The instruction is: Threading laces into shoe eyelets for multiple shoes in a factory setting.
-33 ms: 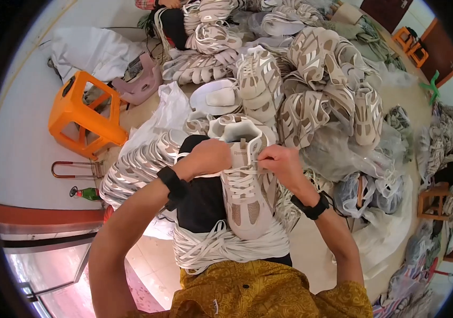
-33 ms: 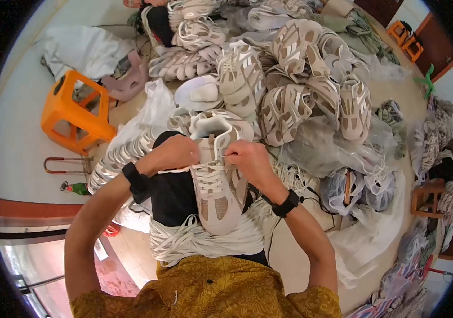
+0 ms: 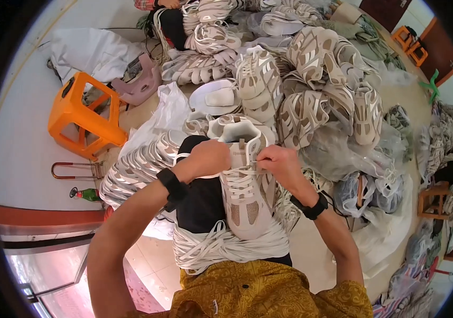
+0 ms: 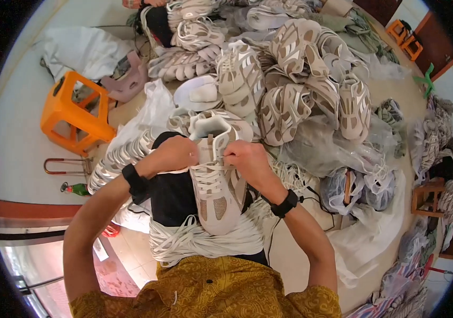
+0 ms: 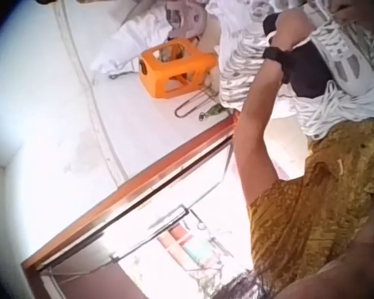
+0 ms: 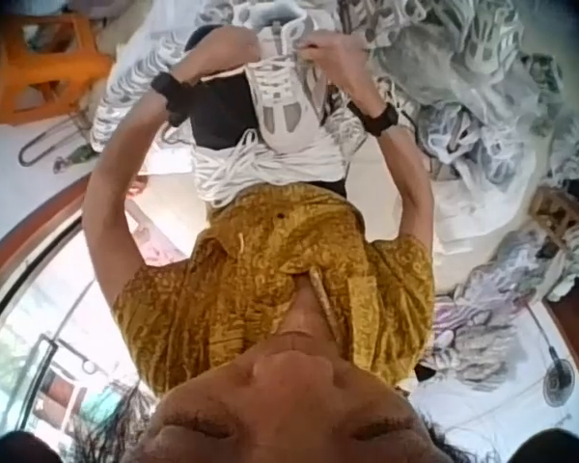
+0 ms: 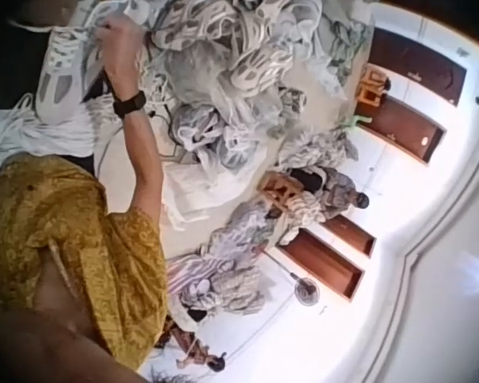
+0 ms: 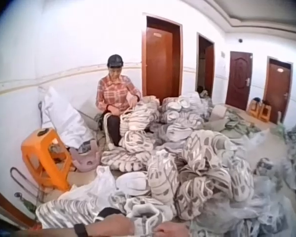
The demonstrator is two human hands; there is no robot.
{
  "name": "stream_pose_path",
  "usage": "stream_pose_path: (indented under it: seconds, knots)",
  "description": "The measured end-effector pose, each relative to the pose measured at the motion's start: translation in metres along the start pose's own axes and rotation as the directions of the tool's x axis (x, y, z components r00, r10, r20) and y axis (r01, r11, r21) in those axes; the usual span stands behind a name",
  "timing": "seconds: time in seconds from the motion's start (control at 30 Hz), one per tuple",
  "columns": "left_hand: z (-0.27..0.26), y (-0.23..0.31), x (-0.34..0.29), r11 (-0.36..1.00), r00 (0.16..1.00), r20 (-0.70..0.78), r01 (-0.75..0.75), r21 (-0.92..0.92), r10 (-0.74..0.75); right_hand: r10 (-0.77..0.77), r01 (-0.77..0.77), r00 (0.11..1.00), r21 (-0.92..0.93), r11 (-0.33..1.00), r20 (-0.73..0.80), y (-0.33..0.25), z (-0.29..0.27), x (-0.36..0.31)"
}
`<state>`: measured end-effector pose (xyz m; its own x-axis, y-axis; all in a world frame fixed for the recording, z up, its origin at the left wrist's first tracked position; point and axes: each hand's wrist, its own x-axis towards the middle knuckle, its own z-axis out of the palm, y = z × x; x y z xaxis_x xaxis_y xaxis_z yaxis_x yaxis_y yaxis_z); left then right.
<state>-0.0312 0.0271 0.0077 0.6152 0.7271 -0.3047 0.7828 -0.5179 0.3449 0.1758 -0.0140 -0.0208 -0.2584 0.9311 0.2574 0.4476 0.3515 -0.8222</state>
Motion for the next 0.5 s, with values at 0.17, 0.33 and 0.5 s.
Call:
stream_pose_path:
  seconds: [0.17,0.33,0.5]
  knots:
    - [0.001,0.024,-0.007,0.928,0.954,-0.229,-0.102,0.359,0.194,-0.235,0.225,0.972,-0.368,0.902,0.017,0.002,0.004,0.004]
    - [0.006,0.035,-0.008,0.929,0.776,-0.512,-0.277,0.247,0.368,-0.355,0.378,0.920,-0.627,0.681,0.168,-0.010,0.004,0.010]
    - [0.009,0.046,0.006,0.995,0.935,-0.341,0.095,-0.027,-0.098,-0.395,0.460,0.878,-0.710,0.533,0.272,-0.019,0.012,0.011]
